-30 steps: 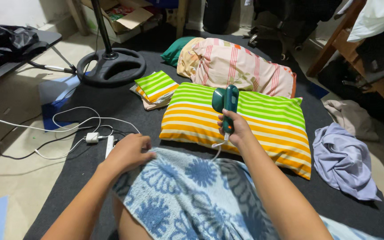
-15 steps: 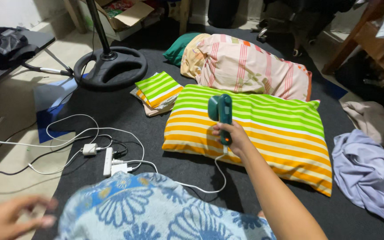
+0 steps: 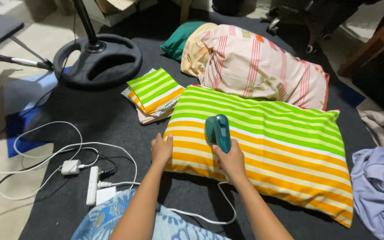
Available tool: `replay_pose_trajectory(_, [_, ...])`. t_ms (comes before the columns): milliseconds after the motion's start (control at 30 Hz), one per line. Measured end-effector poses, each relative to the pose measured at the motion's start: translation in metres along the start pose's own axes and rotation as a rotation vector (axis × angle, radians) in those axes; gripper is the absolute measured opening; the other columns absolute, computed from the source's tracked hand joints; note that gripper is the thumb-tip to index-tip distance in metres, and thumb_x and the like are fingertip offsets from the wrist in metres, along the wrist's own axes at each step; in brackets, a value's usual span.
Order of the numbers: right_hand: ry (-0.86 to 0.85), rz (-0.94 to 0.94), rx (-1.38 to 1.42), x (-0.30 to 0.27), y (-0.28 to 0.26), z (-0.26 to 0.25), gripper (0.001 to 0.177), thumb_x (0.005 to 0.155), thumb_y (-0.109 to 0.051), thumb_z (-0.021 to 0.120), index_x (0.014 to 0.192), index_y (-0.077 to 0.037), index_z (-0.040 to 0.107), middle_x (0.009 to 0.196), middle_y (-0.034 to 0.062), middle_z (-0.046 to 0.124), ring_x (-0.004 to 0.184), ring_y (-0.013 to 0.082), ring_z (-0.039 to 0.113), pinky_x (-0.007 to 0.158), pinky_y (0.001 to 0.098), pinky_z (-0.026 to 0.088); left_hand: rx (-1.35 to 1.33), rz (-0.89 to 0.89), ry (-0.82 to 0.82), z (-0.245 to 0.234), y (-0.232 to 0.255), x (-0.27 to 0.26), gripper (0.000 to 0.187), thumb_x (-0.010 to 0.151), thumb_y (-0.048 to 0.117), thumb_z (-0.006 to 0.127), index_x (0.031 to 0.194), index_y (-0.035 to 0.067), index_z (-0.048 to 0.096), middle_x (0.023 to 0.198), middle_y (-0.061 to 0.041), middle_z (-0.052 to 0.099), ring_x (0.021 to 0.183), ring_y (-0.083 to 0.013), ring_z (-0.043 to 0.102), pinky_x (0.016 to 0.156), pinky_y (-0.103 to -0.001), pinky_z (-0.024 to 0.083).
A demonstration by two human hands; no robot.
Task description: The person irons a striped pillowcase using a handheld steam iron. They smooth the fabric with their hands, move the iron across the surface, and flip the pillowcase to iron the other side.
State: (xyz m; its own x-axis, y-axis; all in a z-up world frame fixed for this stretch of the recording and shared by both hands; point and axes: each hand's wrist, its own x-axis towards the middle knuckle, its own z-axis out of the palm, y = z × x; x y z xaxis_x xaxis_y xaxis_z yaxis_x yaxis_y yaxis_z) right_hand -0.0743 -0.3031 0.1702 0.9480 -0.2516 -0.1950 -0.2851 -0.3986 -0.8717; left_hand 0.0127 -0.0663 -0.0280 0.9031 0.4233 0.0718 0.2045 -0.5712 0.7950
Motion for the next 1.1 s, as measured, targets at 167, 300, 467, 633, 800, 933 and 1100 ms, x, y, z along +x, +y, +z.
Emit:
replay_pose_trajectory(167, [0.158, -0.282, -0.200, 0.026, 0.009, 0.019, 0.040, 0.085, -0.031, 0.077, 0.110, -0.002, 0.062, 0.085, 0.0154, 0.072, 0.076, 0.0289, 0.070, 0.070, 0.0405, 0.055, -0.803, -0.404, -0.432, -0.013, -0.007, 0.004, 0.055, 0.094, 0.043, 0.059, 0.117, -0.005, 0.072, 0.110, -0.019, 0.076, 0.099, -0.0318, 0.072, 0.086, -0.040, 0.055])
replay_pose_trajectory(300, [0.044, -0.142, -0.144, 0.024, 0.007, 0.057, 0.047, 0.085, -0.035, 0.073, 0.120, -0.006, 0.061, 0.090, 0.0174, 0.074, 0.083, 0.0327, 0.074, 0.076, 0.0415, 0.057, -0.826, -0.436, -0.587, -0.036, 0.009, 0.007, 0.051, 0.093, 0.042, 0.061, 0.115, -0.003, 0.072, 0.106, -0.015, 0.078, 0.094, -0.0265, 0.074, 0.083, -0.037, 0.057])
replay_pose_trajectory(467, [-0.043, -0.261, -0.160, 0.002, -0.003, 0.053, 0.060, 0.083, -0.036, 0.074, 0.131, -0.004, 0.057, 0.103, 0.0187, 0.075, 0.093, 0.0317, 0.074, 0.080, 0.0402, 0.056, -0.223, -0.122, -0.403, -0.036, 0.016, 0.010, 0.047, 0.096, 0.043, 0.065, 0.101, -0.003, 0.075, 0.099, -0.016, 0.076, 0.089, -0.0242, 0.073, 0.080, -0.037, 0.055])
replay_pose_trajectory(633, [-0.218, -0.077, -0.375, 0.007, -0.020, 0.013, 0.080, 0.080, -0.048, 0.077, 0.139, -0.002, 0.048, 0.102, 0.0204, 0.071, 0.090, 0.0319, 0.073, 0.077, 0.0398, 0.059, -0.451, -0.279, -0.427, -0.023, 0.014, 0.006, 0.042, 0.095, 0.040, 0.061, 0.106, 0.002, 0.073, 0.098, -0.012, 0.078, 0.088, -0.0202, 0.073, 0.081, -0.034, 0.054])
replay_pose_trajectory(800, [-0.654, 0.105, -0.860, -0.002, -0.003, -0.048, 0.064, 0.089, -0.061, 0.066, 0.110, -0.001, 0.072, 0.096, 0.0198, 0.077, 0.088, 0.0297, 0.074, 0.078, 0.0395, 0.057, -0.507, -0.297, -0.417, -0.024, 0.012, 0.002, 0.041, 0.096, 0.039, 0.059, 0.106, 0.002, 0.075, 0.098, -0.011, 0.078, 0.088, -0.0189, 0.071, 0.081, -0.033, 0.054])
replay_pose_trajectory(933, [-1.254, 0.072, -1.240, -0.019, 0.068, -0.096, 0.057, 0.087, -0.058, 0.068, 0.108, -0.006, 0.075, 0.096, 0.0161, 0.077, 0.087, 0.0268, 0.075, 0.077, 0.0389, 0.057, -0.514, -0.303, -0.409, -0.020, 0.005, 0.000, 0.041, 0.097, 0.040, 0.058, 0.107, 0.003, 0.074, 0.098, -0.011, 0.078, 0.089, -0.0202, 0.072, 0.081, -0.033, 0.053])
replay_pose_trajectory(1100, [-1.018, -0.142, -1.316, -0.022, 0.138, -0.129, 0.047, 0.089, -0.053, 0.066, 0.107, -0.010, 0.070, 0.092, 0.0134, 0.075, 0.083, 0.0274, 0.074, 0.073, 0.0409, 0.057, -0.362, -0.230, -0.396, -0.009, -0.005, 0.002, 0.045, 0.098, 0.044, 0.055, 0.107, 0.004, 0.073, 0.098, -0.013, 0.078, 0.090, -0.0240, 0.073, 0.083, -0.036, 0.053])
